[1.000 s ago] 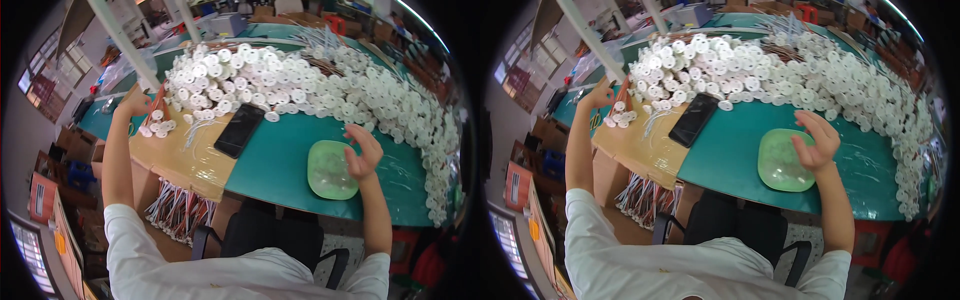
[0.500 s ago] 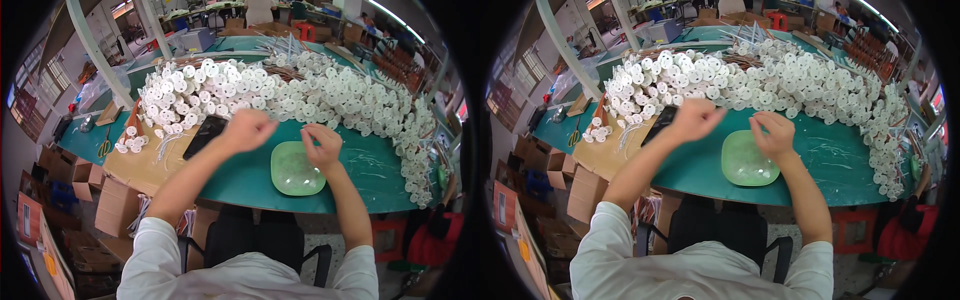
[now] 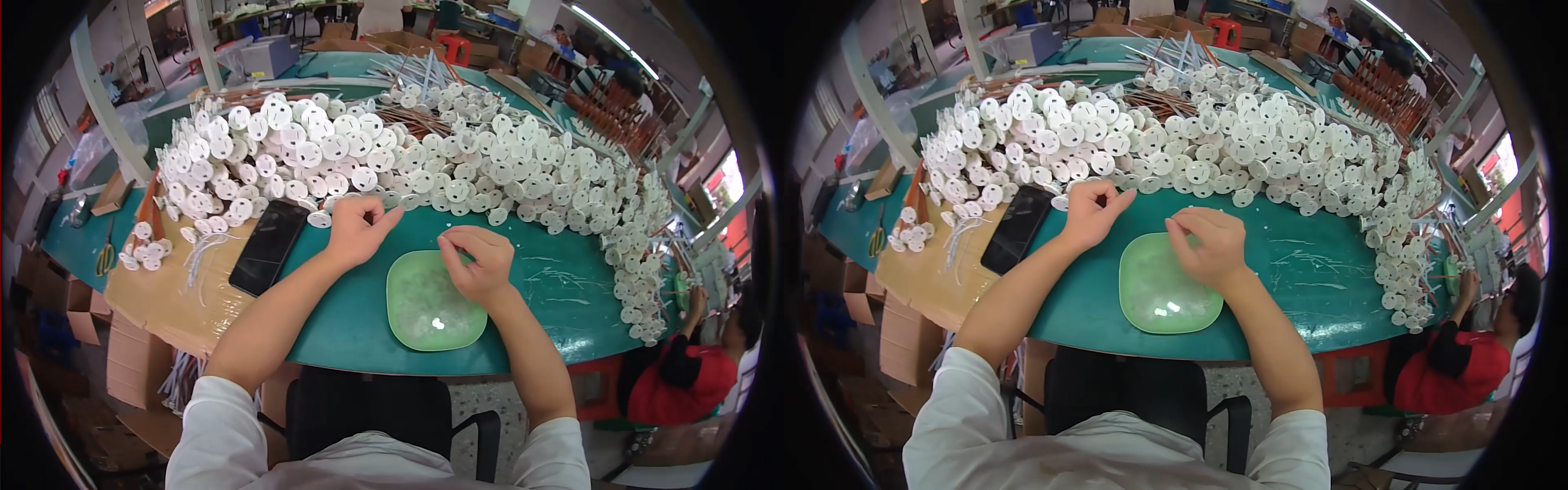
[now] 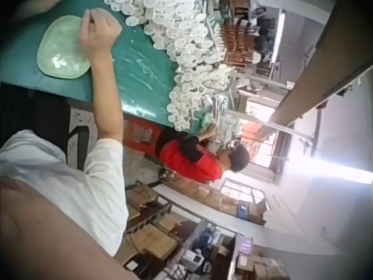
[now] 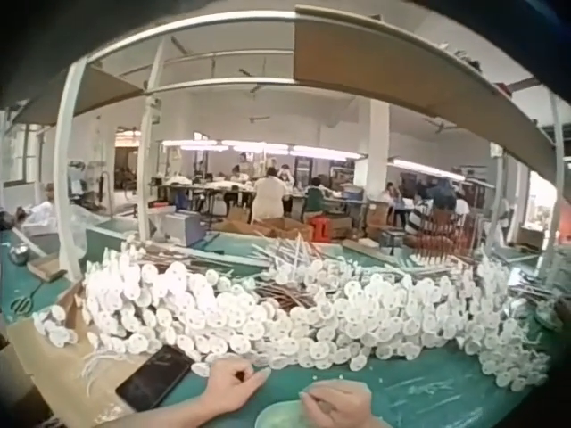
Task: Assembling decorative floral light strings by attaching white flower-shaped plastic components to a central plastic rod.
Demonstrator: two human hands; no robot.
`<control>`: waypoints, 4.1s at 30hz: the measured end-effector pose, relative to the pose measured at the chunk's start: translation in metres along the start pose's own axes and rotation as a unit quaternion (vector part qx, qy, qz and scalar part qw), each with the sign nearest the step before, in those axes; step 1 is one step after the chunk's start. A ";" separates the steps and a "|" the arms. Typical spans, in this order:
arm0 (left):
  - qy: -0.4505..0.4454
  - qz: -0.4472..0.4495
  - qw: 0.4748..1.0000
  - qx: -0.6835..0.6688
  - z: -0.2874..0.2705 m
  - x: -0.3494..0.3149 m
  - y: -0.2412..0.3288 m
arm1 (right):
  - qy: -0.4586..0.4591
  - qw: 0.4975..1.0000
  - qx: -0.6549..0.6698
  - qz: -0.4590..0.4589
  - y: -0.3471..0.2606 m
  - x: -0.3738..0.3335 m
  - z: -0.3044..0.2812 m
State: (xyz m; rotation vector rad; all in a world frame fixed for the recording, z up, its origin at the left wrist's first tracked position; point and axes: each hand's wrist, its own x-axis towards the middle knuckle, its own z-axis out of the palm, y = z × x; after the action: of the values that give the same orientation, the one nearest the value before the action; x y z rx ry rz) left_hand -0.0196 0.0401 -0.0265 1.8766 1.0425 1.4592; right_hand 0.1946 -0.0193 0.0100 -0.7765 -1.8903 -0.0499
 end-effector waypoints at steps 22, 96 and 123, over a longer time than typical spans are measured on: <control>-0.064 0.045 0.996 0.046 0.002 -0.003 0.002 | -0.368 0.812 -0.453 -0.009 0.097 0.143 0.025; -0.134 0.112 0.983 -0.046 0.006 -0.022 0.063 | -0.001 0.999 0.043 -0.012 -0.023 0.010 -0.006; -0.282 -0.079 0.882 -0.369 -0.014 -0.009 0.067 | -0.003 0.994 0.109 -0.007 -0.023 0.011 -0.010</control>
State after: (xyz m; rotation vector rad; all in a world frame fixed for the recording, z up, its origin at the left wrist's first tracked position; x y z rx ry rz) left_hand -0.0178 -0.0051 0.0253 1.4486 0.2751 0.9157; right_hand 0.1877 -0.0358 0.0309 -0.6149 -1.8706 0.1482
